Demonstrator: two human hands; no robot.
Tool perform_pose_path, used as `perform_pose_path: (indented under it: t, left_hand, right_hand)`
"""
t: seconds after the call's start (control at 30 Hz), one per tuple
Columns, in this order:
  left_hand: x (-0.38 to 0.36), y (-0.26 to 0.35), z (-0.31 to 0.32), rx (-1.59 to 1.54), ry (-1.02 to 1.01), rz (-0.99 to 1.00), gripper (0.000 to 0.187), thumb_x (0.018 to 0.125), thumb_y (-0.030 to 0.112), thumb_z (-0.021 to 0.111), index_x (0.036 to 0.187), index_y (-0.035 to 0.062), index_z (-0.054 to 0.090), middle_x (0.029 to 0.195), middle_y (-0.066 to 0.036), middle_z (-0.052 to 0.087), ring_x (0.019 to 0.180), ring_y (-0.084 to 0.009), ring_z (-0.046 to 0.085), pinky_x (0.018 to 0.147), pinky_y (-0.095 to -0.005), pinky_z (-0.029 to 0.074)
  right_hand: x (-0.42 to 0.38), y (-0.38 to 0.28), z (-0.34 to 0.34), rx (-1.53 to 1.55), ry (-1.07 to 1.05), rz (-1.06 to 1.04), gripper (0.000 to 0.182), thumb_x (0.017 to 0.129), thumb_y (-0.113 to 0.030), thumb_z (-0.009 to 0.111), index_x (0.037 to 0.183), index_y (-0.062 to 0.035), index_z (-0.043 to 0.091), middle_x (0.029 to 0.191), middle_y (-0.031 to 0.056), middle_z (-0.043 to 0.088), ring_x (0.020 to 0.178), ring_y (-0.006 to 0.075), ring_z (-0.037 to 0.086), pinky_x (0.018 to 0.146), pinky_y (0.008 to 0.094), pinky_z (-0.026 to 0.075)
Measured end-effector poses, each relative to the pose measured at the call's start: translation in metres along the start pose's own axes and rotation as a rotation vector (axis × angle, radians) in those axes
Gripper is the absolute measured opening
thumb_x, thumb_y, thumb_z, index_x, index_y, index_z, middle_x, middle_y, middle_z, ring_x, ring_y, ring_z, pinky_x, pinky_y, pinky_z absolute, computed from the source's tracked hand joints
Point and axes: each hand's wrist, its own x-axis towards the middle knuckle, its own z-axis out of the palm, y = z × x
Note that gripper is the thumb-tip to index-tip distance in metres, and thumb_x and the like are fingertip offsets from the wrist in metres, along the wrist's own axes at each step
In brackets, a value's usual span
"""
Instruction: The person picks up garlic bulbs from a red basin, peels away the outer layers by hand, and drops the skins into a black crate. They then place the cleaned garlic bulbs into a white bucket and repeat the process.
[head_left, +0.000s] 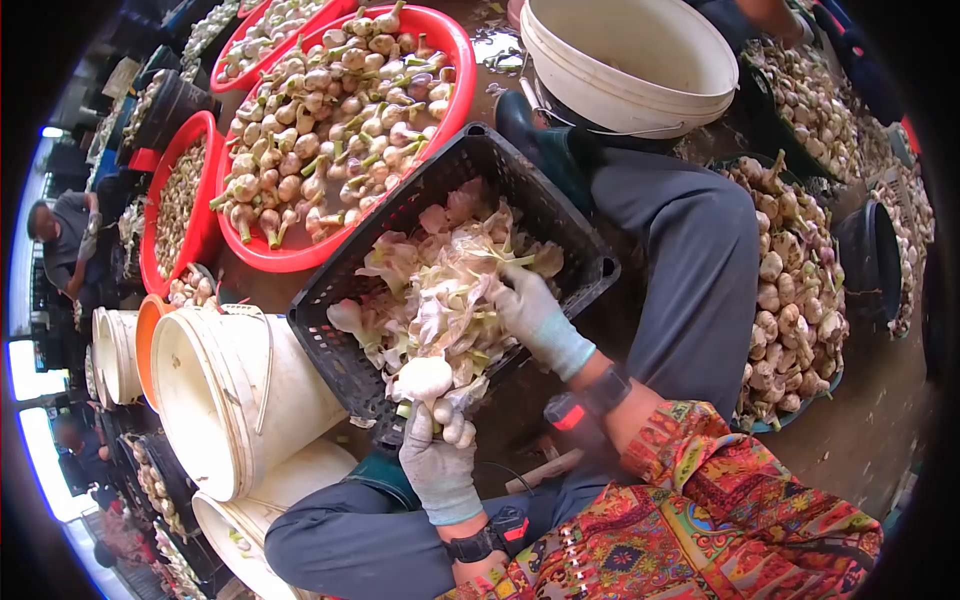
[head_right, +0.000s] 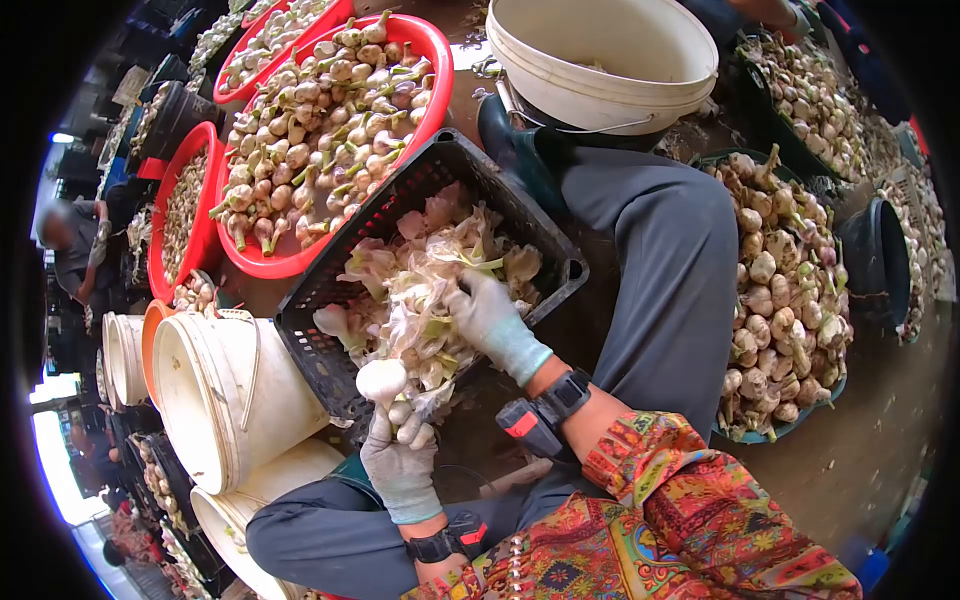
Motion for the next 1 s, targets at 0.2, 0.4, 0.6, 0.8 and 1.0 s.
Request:
perform_pose_path:
  t: [0.2,0.4,0.6,0.8,1.0]
  left_hand:
    - [0.018,-0.028,0.040,0.783,0.425,0.366,0.036,0.095,0.033,0.054,0.114,0.0026,0.054,0.074,-0.004,0.056,0.056,-0.0114,0.051,0.047,-0.0230,0.042]
    - [0.013,-0.010,-0.003,0.562,0.319,0.265,0.039,0.092,0.035,0.059,0.113,0.0024,0.053,0.077,-0.005,0.056,0.057,-0.0120,0.051,0.044,-0.0222,0.040]
    - [0.010,-0.005,-0.012,0.318,0.245,0.165,0.030,0.096,0.024,0.051,0.115,0.0008,0.051,0.081,-0.006,0.053,0.062,-0.0139,0.048,0.048,-0.0235,0.041]
    - [-0.004,0.043,0.004,-0.056,0.328,0.239,0.027,0.097,0.026,0.049,0.112,0.0041,0.050,0.085,-0.007,0.055,0.067,-0.0178,0.049,0.052,-0.0288,0.043]
    - [0.005,0.178,0.069,-0.075,-0.140,0.847,0.048,0.096,0.030,0.048,0.128,-0.0061,0.043,0.116,-0.016,0.058,0.084,-0.0218,0.056,0.072,-0.0325,0.050]
  right_hand:
    - [-0.028,-0.008,0.027,0.169,-0.324,-0.179,0.027,0.088,-0.027,0.061,0.100,-0.0018,0.059,0.086,0.0059,0.062,0.081,0.0131,0.055,0.076,0.0309,0.046]
    - [0.008,0.009,0.019,-0.013,0.076,-0.072,0.019,0.085,-0.014,0.061,0.097,0.0008,0.058,0.085,0.0165,0.064,0.075,0.0245,0.060,0.071,0.0366,0.048]
    - [-0.014,0.004,0.021,-0.254,-0.095,-0.217,0.031,0.082,-0.017,0.065,0.108,-0.0001,0.058,0.094,0.0203,0.064,0.090,0.0294,0.062,0.081,0.0373,0.047]
    - [-0.018,0.006,0.045,-0.644,-0.148,-0.311,0.025,0.080,-0.021,0.065,0.096,-0.0017,0.061,0.088,0.0206,0.064,0.086,0.0371,0.061,0.076,0.0422,0.048]
    - [-0.026,-0.009,0.042,-0.821,-0.201,-0.322,0.022,0.079,-0.023,0.066,0.088,-0.0046,0.060,0.080,0.0193,0.063,0.078,0.0392,0.062,0.071,0.0466,0.048]
